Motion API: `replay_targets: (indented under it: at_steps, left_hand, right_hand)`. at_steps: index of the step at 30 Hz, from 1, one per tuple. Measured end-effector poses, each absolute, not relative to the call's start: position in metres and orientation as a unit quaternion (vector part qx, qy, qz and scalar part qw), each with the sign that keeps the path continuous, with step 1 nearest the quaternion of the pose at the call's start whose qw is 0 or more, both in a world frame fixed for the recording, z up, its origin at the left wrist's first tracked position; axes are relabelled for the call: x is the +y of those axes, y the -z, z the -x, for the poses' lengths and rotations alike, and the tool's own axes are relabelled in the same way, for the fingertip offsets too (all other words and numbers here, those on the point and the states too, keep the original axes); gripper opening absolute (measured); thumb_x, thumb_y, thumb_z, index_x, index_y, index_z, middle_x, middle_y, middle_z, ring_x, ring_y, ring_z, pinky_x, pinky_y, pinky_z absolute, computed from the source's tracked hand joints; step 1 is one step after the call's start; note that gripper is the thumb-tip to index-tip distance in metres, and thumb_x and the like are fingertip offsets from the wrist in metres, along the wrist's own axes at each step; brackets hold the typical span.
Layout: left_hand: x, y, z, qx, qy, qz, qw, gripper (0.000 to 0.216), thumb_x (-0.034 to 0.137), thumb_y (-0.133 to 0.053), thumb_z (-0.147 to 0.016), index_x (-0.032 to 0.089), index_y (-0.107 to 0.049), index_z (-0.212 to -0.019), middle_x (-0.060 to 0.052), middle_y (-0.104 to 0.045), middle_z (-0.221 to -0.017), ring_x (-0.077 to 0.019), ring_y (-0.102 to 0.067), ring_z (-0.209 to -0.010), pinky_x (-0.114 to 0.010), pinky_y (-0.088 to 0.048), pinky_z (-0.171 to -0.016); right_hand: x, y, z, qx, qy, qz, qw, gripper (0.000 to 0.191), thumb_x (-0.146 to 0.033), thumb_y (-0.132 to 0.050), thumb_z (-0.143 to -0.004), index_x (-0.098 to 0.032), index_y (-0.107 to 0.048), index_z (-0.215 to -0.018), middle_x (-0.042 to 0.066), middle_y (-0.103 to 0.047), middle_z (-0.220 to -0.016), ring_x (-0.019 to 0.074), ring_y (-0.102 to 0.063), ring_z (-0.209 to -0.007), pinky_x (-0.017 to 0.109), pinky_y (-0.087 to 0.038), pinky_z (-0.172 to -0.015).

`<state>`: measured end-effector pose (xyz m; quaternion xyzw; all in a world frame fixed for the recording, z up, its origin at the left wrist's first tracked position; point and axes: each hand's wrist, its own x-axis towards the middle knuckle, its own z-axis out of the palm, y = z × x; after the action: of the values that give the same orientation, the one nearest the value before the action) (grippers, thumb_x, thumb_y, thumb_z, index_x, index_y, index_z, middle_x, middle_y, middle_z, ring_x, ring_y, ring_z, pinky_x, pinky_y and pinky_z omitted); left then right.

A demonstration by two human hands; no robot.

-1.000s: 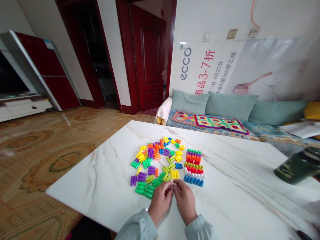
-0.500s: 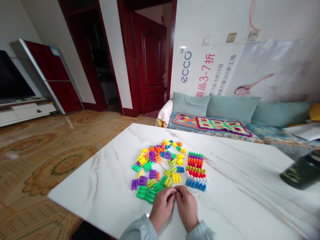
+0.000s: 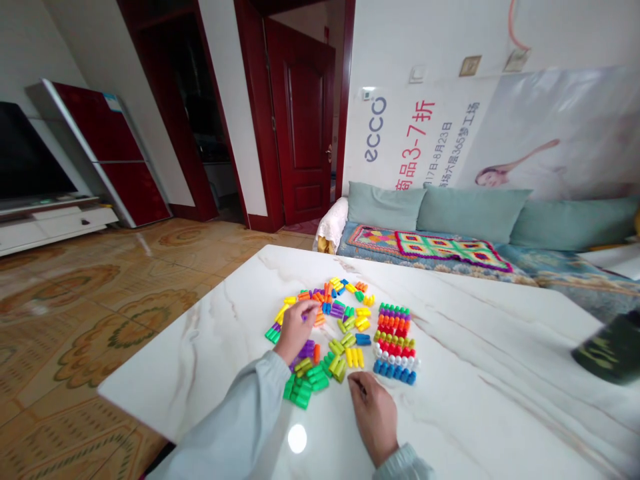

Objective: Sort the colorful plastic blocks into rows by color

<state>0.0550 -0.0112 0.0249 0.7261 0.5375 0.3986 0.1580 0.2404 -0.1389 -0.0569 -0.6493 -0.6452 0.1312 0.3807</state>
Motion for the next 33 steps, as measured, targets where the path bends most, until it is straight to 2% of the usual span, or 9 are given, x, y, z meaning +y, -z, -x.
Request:
replay_targets:
  at_steps: [3,6,10,13,16,20,25,29,33]
  left_hand:
    - [0.042,-0.032,-0.038,0.563,-0.36,-0.729,0.149,0.035,0.02,-0.038,-0.094,0.014,-0.062,-0.12,-0.011,-0.068,-0.116,-0.0179,-0.064,-0.105,-0.031,-0.05,-0.094]
    - [0.069,-0.025,-0.03,0.554,-0.29,-0.765,0.152,0.043,0.024,-0.057,-0.086,0.017,-0.059,-0.128,-0.01,-0.061,-0.131,-0.0222,-0.056,-0.122,-0.035,-0.041,-0.107]
    - [0.066,-0.004,-0.032,0.538,-0.19,-0.805,0.165,0.062,0.045,-0.073,-0.073,0.028,-0.059,-0.131,-0.009,-0.047,-0.147,-0.0355,-0.035,-0.139,-0.053,-0.026,-0.115]
    - [0.049,0.008,-0.035,0.524,-0.133,-0.825,0.162,0.064,0.054,-0.067,-0.078,0.031,-0.054,-0.136,-0.008,-0.033,-0.156,-0.0394,-0.018,-0.146,-0.061,-0.015,-0.115]
    - [0.028,0.011,-0.033,0.492,-0.094,-0.853,0.147,0.06,0.054,-0.055,-0.088,0.031,-0.047,-0.142,-0.008,-0.024,-0.16,-0.0377,-0.009,-0.148,-0.06,-0.01,-0.116]
    - [0.003,0.005,-0.025,0.404,-0.131,-0.887,0.18,0.053,0.045,-0.058,-0.089,0.027,-0.052,-0.138,-0.007,-0.038,-0.154,-0.0281,-0.033,-0.142,-0.043,-0.025,-0.117]
    - [-0.004,-0.01,-0.023,0.352,-0.157,-0.896,0.223,0.034,0.041,-0.052,-0.093,0.025,-0.068,-0.119,-0.004,-0.072,-0.117,-0.0209,-0.065,-0.108,-0.032,-0.046,-0.098]
    - [0.018,-0.016,-0.035,0.387,-0.179,-0.889,0.164,0.027,0.033,-0.055,-0.091,0.022,-0.073,-0.107,-0.004,-0.074,-0.108,-0.0209,-0.066,-0.103,-0.031,-0.047,-0.097]
    - [0.054,-0.016,-0.059,0.42,-0.19,-0.877,0.133,0.04,0.018,-0.056,-0.085,0.021,-0.064,-0.124,-0.008,-0.063,-0.128,-0.0223,-0.055,-0.122,-0.035,-0.039,-0.109]
  right_hand:
    - [-0.138,0.058,-0.241,-0.642,-0.134,0.652,0.38,0.03,-0.033,-0.042,-0.093,-0.024,-0.069,-0.086,0.003,-0.072,-0.085,0.0187,-0.069,-0.076,0.025,-0.047,-0.067]
    - [-0.136,0.059,-0.241,-0.637,-0.136,0.655,0.382,0.029,-0.033,-0.042,-0.093,-0.024,-0.069,-0.087,0.004,-0.073,-0.086,0.0189,-0.069,-0.076,0.025,-0.048,-0.066]
    - [-0.136,0.062,-0.242,-0.635,-0.138,0.651,0.391,0.03,-0.034,-0.042,-0.094,-0.024,-0.069,-0.086,0.003,-0.073,-0.085,0.0184,-0.069,-0.075,0.024,-0.048,-0.065]
    - [-0.136,0.062,-0.242,-0.635,-0.138,0.649,0.396,0.03,-0.036,-0.043,-0.093,-0.024,-0.069,-0.085,0.004,-0.073,-0.084,0.0185,-0.069,-0.074,0.024,-0.048,-0.065]
    - [-0.136,0.062,-0.242,-0.636,-0.141,0.647,0.397,0.032,-0.038,-0.042,-0.093,-0.023,-0.069,-0.085,0.005,-0.073,-0.085,0.0192,-0.069,-0.074,0.024,-0.05,-0.065]
    - [-0.137,0.06,-0.242,-0.637,-0.147,0.645,0.397,0.033,-0.038,-0.041,-0.093,-0.023,-0.069,-0.086,0.005,-0.073,-0.085,0.0191,-0.069,-0.074,0.025,-0.05,-0.065]
    - [-0.138,0.061,-0.242,-0.637,-0.152,0.646,0.392,0.03,-0.037,-0.042,-0.093,-0.024,-0.068,-0.085,0.003,-0.072,-0.083,0.0183,-0.068,-0.074,0.024,-0.049,-0.065]
    - [-0.137,0.061,-0.241,-0.634,-0.156,0.65,0.389,0.03,-0.036,-0.042,-0.094,-0.025,-0.068,-0.086,0.003,-0.072,-0.083,0.0185,-0.069,-0.074,0.025,-0.049,-0.066]
    - [-0.137,0.062,-0.241,-0.63,-0.147,0.654,0.392,0.029,-0.036,-0.043,-0.093,-0.025,-0.068,-0.085,0.004,-0.072,-0.083,0.0192,-0.069,-0.074,0.025,-0.049,-0.065]
